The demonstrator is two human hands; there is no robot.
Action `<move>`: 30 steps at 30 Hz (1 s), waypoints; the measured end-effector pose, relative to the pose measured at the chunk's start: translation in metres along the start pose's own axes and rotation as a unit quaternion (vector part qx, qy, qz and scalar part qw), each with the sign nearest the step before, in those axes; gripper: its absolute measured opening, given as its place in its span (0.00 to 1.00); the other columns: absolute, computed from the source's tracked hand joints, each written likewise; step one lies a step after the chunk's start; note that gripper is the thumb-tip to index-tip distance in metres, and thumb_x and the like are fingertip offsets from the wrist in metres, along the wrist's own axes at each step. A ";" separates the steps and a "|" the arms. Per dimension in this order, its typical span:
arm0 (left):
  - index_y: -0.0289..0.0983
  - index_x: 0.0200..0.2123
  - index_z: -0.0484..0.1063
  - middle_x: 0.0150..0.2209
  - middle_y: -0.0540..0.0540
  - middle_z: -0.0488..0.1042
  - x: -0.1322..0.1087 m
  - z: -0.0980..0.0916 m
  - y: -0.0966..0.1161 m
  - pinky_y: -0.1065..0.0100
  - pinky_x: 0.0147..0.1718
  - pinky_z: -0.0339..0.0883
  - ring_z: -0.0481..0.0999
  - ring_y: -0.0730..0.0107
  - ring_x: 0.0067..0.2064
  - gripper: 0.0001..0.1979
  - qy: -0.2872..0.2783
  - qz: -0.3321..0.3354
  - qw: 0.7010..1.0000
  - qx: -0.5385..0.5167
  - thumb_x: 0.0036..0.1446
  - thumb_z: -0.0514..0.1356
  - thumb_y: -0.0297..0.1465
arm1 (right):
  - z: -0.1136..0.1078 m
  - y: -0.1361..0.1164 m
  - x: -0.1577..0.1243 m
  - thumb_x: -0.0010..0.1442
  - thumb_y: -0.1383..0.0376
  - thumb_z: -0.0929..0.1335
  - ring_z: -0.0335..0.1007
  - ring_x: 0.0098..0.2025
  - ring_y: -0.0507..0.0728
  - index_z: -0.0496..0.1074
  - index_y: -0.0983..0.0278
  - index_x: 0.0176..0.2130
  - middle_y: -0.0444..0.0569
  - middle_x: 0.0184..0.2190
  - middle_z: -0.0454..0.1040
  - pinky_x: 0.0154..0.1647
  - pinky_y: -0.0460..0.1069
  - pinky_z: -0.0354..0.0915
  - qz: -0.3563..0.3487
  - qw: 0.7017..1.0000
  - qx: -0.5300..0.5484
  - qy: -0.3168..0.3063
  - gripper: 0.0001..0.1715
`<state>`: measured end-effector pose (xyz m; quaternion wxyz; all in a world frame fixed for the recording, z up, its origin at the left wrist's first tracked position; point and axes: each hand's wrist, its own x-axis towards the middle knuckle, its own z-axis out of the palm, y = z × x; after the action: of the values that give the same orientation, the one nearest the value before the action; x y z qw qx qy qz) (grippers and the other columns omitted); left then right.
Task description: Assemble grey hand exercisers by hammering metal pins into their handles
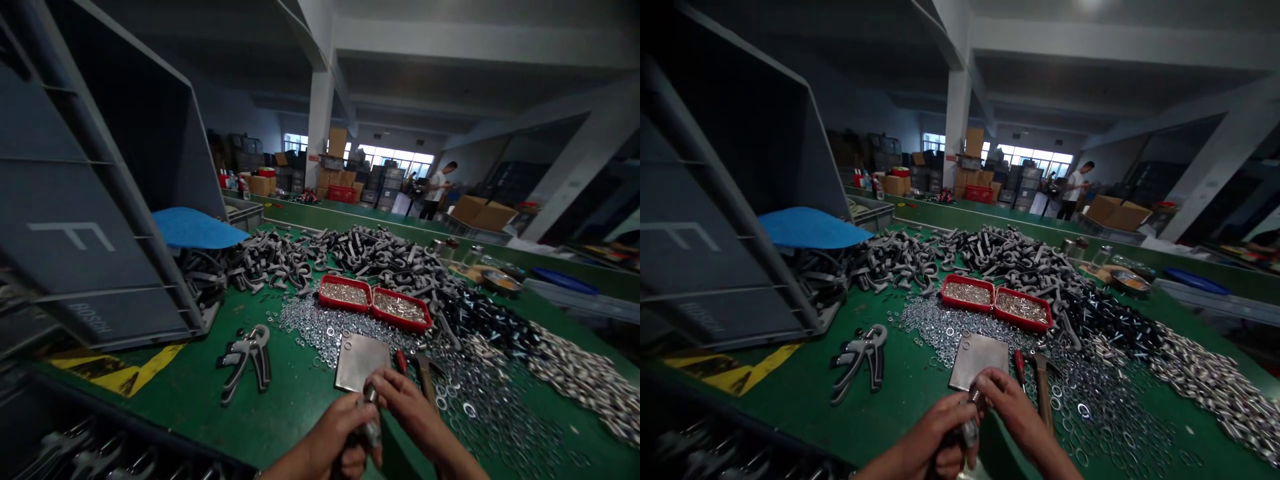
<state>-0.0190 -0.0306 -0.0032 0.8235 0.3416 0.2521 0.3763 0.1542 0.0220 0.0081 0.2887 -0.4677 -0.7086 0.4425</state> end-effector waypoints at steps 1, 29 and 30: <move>0.38 0.39 0.63 0.22 0.49 0.74 0.003 -0.008 -0.001 0.77 0.13 0.45 0.49 0.84 0.13 0.18 0.065 0.032 0.997 0.002 0.60 0.57 0.47 | 0.001 0.003 0.018 0.67 0.54 0.61 0.71 0.36 0.58 0.72 0.62 0.37 0.47 0.32 0.74 0.41 0.51 0.67 -0.016 0.999 -0.050 -0.002 0.18; 0.39 0.42 0.70 0.43 0.37 0.75 0.069 -0.018 0.024 0.61 0.53 0.63 0.69 0.52 0.55 0.16 0.361 0.204 0.847 0.332 0.59 0.58 0.45 | 0.011 0.002 0.024 0.57 0.57 0.75 0.70 0.25 0.49 0.75 0.65 0.34 0.45 0.27 0.76 0.27 0.42 0.66 0.134 0.851 0.508 0.003 0.14; 0.39 0.41 0.70 0.42 0.38 0.75 0.071 -0.016 0.025 0.61 0.52 0.63 0.70 0.52 0.54 0.16 0.358 0.197 0.849 0.335 0.60 0.58 0.46 | 0.008 0.004 0.025 0.57 0.55 0.75 0.70 0.24 0.50 0.75 0.64 0.34 0.44 0.25 0.75 0.26 0.43 0.66 0.115 0.877 0.466 0.010 0.15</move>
<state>0.0009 0.0442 -0.0057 0.4204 0.4803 0.5678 0.5197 0.1394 0.0424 0.0004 0.4275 -0.3622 -0.3589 0.7465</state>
